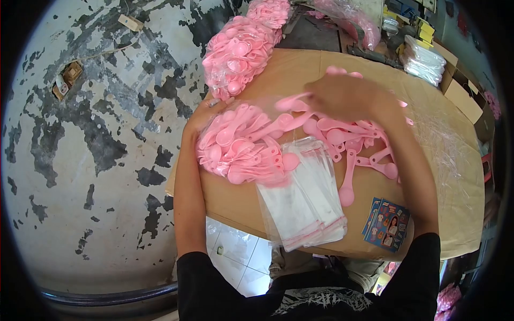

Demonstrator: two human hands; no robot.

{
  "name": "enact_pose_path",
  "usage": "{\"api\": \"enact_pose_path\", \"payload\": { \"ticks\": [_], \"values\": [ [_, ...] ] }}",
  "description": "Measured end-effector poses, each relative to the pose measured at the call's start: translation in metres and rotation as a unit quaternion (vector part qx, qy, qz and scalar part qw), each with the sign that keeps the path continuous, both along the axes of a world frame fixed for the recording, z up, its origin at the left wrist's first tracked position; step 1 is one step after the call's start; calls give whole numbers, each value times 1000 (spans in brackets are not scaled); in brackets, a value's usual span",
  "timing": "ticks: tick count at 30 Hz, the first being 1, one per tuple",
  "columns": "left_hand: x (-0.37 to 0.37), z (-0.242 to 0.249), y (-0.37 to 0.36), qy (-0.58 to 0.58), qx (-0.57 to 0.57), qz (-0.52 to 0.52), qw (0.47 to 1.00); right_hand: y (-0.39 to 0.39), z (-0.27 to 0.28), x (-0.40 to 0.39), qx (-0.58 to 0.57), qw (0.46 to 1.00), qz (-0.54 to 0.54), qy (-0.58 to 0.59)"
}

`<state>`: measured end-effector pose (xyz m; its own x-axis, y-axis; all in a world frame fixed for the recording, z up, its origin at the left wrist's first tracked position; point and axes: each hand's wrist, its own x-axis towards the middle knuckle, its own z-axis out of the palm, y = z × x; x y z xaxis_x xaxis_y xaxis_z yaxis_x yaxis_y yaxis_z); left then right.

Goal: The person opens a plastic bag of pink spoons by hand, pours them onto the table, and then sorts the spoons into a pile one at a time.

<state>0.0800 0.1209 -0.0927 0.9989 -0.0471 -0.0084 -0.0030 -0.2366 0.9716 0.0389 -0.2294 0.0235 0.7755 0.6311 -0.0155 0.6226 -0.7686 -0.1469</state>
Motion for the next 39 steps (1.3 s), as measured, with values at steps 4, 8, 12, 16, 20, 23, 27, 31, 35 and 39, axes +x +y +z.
{"api": "enact_pose_path", "payload": {
  "ticks": [4,8,12,16,20,23,27,31,35,39],
  "values": [
    [3,-3,10,36,-29,-20,999,-73,22,20,98,985,-50,-132],
    [-2,5,3,15,-9,-16,1000,-89,6,34,120,971,-15,-206],
    [3,-2,9,42,-14,-20,999,-7,2,1,-24,999,-4,42],
    [0,1,4,-5,-14,-24,1000,39,-97,23,38,979,165,-110],
    [-1,1,4,2,-4,-22,1000,37,-87,27,16,980,168,-109],
    [3,-2,7,3,8,-17,1000,15,-47,21,22,990,135,-46],
    [-3,2,0,-12,-22,-24,999,-37,22,7,94,995,15,20],
    [-7,5,-8,-38,-34,4,999,-74,29,-3,68,986,-12,-155],
    [-5,5,-5,-10,-14,-14,1000,-21,-4,-8,72,995,58,39],
    [5,-4,7,-21,3,-16,1000,55,-69,-18,63,972,222,35]
  ]
}}
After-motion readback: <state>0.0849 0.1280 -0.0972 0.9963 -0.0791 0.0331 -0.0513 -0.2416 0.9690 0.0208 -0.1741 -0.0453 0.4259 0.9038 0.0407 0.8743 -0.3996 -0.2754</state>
